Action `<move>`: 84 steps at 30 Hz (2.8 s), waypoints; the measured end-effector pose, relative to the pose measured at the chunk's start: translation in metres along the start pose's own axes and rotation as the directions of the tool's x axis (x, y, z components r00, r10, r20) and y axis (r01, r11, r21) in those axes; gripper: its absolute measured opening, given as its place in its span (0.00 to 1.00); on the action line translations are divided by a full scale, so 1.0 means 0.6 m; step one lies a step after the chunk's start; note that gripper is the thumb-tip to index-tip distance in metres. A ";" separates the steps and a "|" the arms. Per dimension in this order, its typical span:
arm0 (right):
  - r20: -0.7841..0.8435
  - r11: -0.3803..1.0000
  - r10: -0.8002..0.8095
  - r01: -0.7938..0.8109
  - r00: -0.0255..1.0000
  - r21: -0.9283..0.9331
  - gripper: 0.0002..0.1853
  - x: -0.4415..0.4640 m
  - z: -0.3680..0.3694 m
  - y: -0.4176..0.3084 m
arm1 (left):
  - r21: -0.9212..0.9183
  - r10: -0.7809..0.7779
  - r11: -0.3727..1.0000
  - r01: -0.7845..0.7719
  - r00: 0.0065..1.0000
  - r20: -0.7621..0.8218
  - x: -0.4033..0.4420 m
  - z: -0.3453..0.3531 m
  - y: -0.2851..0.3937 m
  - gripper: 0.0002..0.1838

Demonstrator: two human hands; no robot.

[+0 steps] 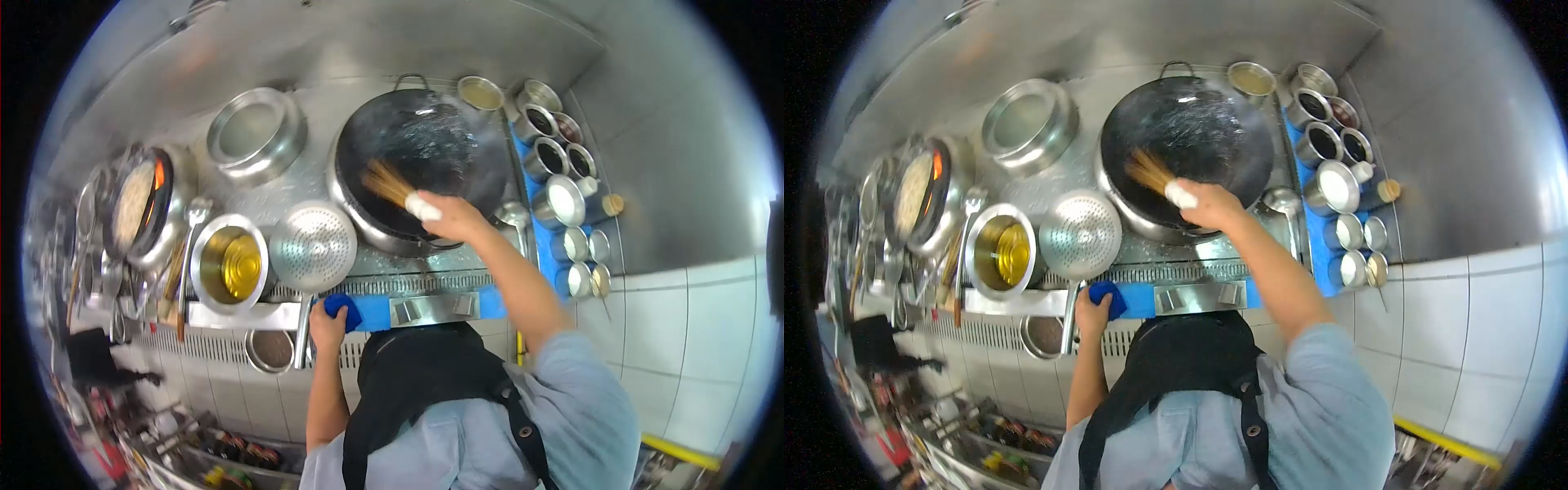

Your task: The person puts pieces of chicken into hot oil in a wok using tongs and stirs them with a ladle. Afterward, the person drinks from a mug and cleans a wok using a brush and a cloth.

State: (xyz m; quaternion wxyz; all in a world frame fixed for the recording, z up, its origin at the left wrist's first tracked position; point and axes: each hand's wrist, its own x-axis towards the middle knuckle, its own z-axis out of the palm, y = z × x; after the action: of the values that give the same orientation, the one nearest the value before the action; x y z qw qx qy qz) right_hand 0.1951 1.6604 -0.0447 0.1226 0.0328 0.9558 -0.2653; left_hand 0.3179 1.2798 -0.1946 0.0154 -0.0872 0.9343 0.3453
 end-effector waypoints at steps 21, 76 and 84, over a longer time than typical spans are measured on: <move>0.043 0.973 0.158 -0.148 0.986 -0.176 0.27 -0.154 -0.207 0.130 | -0.771 0.071 -0.062 0.634 0.773 0.630 -0.050 -0.038 0.149 0.23; 0.018 0.881 0.398 -0.388 0.917 0.272 0.15 -0.671 0.145 0.482 | -0.280 0.210 0.899 -0.337 0.893 -0.398 0.029 0.120 0.476 0.22; -0.099 0.769 0.557 -0.466 0.825 0.438 0.10 -0.748 0.158 0.458 | -0.561 -0.127 0.828 -0.016 0.968 -0.215 0.033 0.158 0.452 0.14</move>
State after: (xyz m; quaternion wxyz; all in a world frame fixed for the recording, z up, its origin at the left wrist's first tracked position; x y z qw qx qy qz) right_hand 0.6852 1.8485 -0.1474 0.0735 0.3468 0.8437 -0.4031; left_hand 0.2485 1.5404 -0.0943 -0.1150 -0.1570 0.7843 0.5891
